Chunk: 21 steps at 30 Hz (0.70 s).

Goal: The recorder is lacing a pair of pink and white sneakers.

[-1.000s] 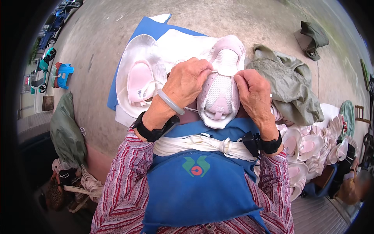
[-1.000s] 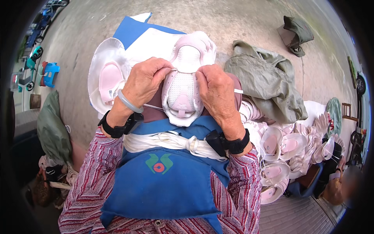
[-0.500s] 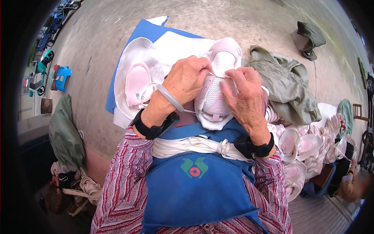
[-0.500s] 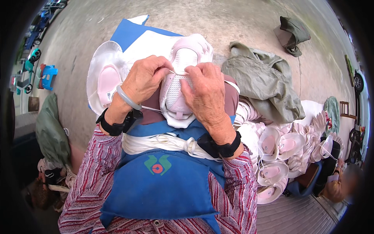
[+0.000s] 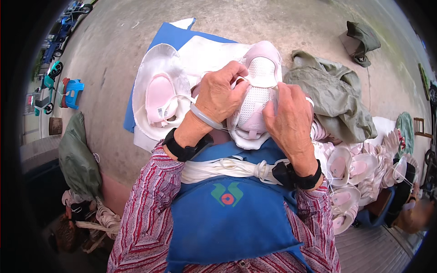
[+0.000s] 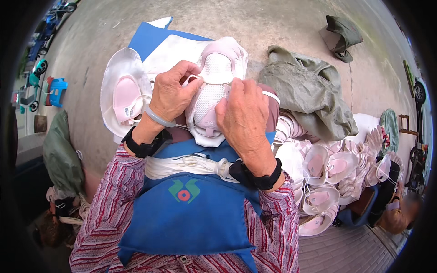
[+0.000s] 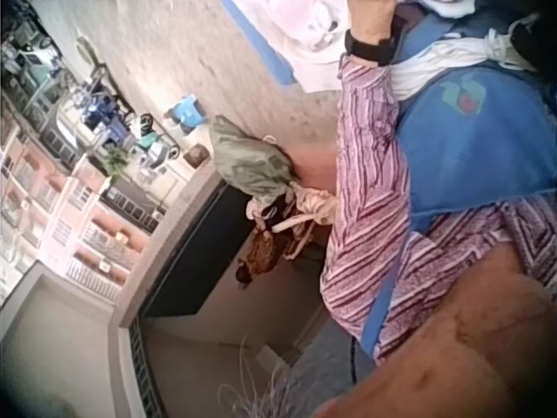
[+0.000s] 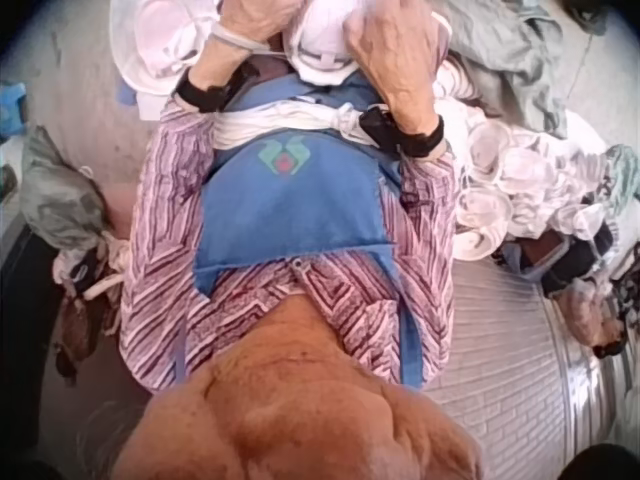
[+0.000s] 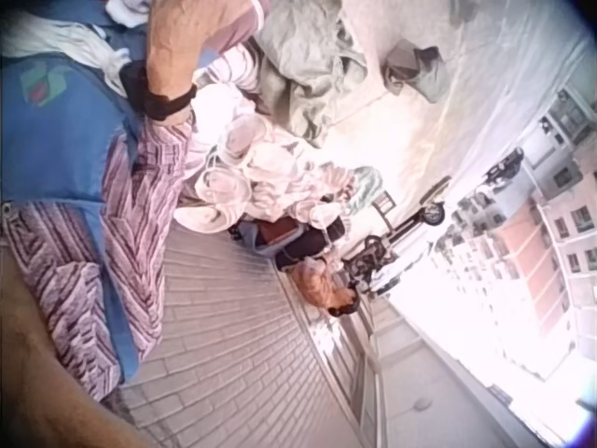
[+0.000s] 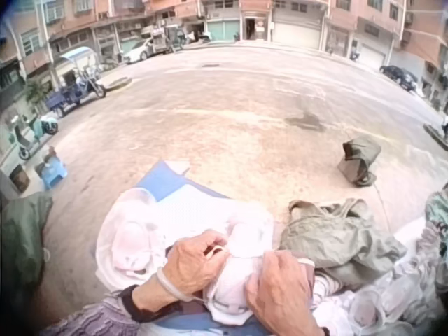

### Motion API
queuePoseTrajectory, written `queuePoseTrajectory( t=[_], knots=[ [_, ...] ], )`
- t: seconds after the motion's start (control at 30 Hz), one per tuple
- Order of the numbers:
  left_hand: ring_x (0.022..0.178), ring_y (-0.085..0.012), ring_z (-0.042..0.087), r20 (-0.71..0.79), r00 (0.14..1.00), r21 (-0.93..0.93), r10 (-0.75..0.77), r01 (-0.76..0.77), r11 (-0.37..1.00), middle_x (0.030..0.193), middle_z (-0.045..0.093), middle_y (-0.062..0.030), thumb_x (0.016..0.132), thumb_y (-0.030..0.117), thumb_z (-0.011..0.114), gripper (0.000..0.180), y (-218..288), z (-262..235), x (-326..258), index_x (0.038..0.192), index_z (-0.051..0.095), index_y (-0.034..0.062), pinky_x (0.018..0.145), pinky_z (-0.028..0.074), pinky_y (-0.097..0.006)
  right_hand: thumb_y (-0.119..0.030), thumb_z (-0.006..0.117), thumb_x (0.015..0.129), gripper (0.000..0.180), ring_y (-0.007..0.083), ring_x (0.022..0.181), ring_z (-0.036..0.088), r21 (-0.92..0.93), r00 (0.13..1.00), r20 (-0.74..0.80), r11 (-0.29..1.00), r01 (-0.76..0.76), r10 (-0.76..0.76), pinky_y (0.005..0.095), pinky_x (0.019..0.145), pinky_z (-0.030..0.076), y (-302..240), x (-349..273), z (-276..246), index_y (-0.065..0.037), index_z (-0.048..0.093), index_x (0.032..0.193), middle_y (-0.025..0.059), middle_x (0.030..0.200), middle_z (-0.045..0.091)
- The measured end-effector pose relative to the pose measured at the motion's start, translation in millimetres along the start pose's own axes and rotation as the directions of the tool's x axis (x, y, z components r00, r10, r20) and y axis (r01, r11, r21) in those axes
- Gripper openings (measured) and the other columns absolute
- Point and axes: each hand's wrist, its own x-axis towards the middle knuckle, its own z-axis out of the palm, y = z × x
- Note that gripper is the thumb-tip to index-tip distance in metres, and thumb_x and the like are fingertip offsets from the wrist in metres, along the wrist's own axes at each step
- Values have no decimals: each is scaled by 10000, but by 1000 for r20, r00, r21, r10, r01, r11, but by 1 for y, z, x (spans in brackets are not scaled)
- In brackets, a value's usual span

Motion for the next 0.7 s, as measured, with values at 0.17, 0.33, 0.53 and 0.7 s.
queuePoseTrajectory(
  t=[0.17, 0.33, 0.53, 0.7],
  knots=[
    [782, -147, 627, 45, 997, 39, 55, -57, 998, 873, 660, -83, 813, 79, 675, 141, -4, -2, -11, 929, 631, 12, 685, 494, -262, -107, 628, 718, 217, 323, 800, 553, -28, 999, -31, 999, -19, 18, 398, 691, 456, 2, 4, 17, 13, 519, 862, 169, 846, 516],
    [1162, -391, 473, -101, 953, 166, 285, -266, 949, 1215, 480, -245, 831, 17, 572, 404, -9, 34, -45, 1217, 459, -28, 986, 392, -420, -78, 605, 735, 190, 352, 797, 542, 94, 1000, -12, 995, 29, -28, 429, 703, 464, 10, 5, 16, 23, 518, 870, 193, 833, 508],
    [1160, -419, 467, -131, 956, 102, 264, -252, 962, 1223, 458, -252, 855, -7, 506, 426, -18, 40, -33, 1268, 404, -32, 987, 399, -434, -63, 563, 789, 206, 370, 773, 588, 83, 999, 26, 996, 44, -46, 433, 691, 489, 16, 13, 15, -3, 593, 984, 184, 859, 563],
    [1110, -374, 523, -164, 944, 96, 285, -272, 957, 1209, 502, -213, 877, 11, 520, 332, -14, 35, -35, 1206, 477, -2, 949, 431, -394, -42, 570, 769, 120, 384, 748, 573, 110, 999, 29, 993, 34, -37, 454, 660, 479, 19, 8, 12, 26, 561, 867, 204, 824, 545]
  ],
)
